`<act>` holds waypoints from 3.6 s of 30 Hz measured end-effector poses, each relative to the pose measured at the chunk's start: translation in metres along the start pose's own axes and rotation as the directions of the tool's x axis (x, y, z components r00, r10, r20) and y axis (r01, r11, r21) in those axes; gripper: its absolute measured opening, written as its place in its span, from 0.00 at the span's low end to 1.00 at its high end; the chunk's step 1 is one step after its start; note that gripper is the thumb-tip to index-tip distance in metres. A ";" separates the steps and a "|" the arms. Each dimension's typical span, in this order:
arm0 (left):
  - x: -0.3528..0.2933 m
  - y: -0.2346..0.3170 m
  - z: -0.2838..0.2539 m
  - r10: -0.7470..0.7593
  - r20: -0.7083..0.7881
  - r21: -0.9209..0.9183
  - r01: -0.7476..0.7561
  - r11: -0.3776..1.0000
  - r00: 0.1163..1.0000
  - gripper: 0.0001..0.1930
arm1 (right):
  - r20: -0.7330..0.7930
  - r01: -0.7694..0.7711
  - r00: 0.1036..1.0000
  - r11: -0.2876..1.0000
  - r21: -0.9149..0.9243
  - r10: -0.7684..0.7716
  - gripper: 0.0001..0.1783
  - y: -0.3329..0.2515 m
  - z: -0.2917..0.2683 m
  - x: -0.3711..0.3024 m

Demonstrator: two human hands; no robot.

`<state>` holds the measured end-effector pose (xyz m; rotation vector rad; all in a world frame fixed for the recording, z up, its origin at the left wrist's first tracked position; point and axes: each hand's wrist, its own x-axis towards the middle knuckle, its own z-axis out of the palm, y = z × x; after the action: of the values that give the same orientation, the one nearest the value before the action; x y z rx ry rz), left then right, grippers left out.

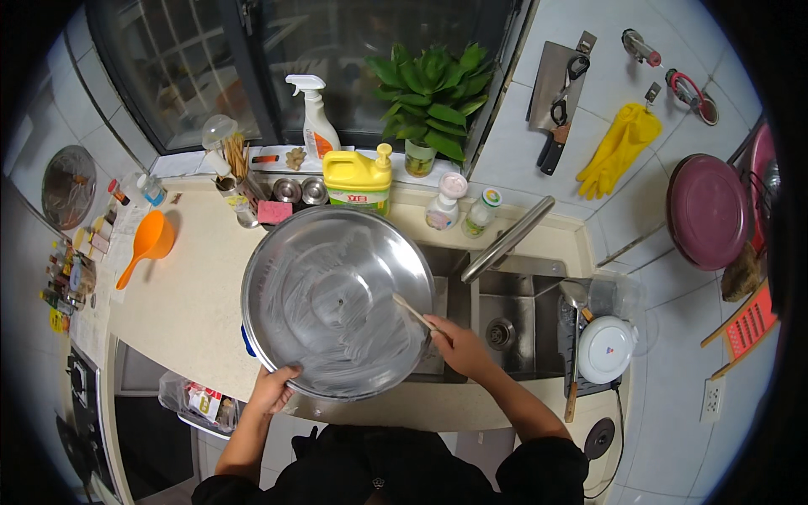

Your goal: The person scrubs a metal pot lid with a toothbrush and a pink sponge, then rinses it under running water. They also clean a small metal strainer and the sink drain area, rinsing each item before placing them aside.

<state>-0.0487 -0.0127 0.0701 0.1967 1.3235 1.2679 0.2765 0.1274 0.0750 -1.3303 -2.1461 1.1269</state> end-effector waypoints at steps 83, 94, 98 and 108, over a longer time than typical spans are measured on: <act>-0.011 -0.023 -0.011 -0.042 0.073 -0.079 0.048 0.996 0.996 0.11 | 0.468 0.161 0.883 0.952 -0.259 -0.022 0.22 -0.035 -0.009 0.016; -0.019 -0.015 -0.002 -0.016 -0.035 -0.076 0.013 0.997 0.999 0.13 | 0.627 0.202 0.778 0.962 -0.186 -0.042 0.27 -0.048 0.019 -0.012; -0.014 -0.023 -0.022 0.004 -0.038 -0.056 -0.006 0.998 0.999 0.16 | 0.508 0.039 0.854 0.961 -0.274 0.110 0.28 -0.041 -0.003 0.000; -0.023 -0.023 -0.017 0.060 -0.068 -0.009 -0.061 0.998 0.996 0.17 | 0.374 0.056 0.924 0.941 -0.333 0.077 0.31 -0.017 0.005 -0.009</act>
<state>-0.0433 -0.0478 0.0613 0.1890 1.3767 1.3426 0.2676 0.1136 0.0857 -1.3468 -2.7237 1.1325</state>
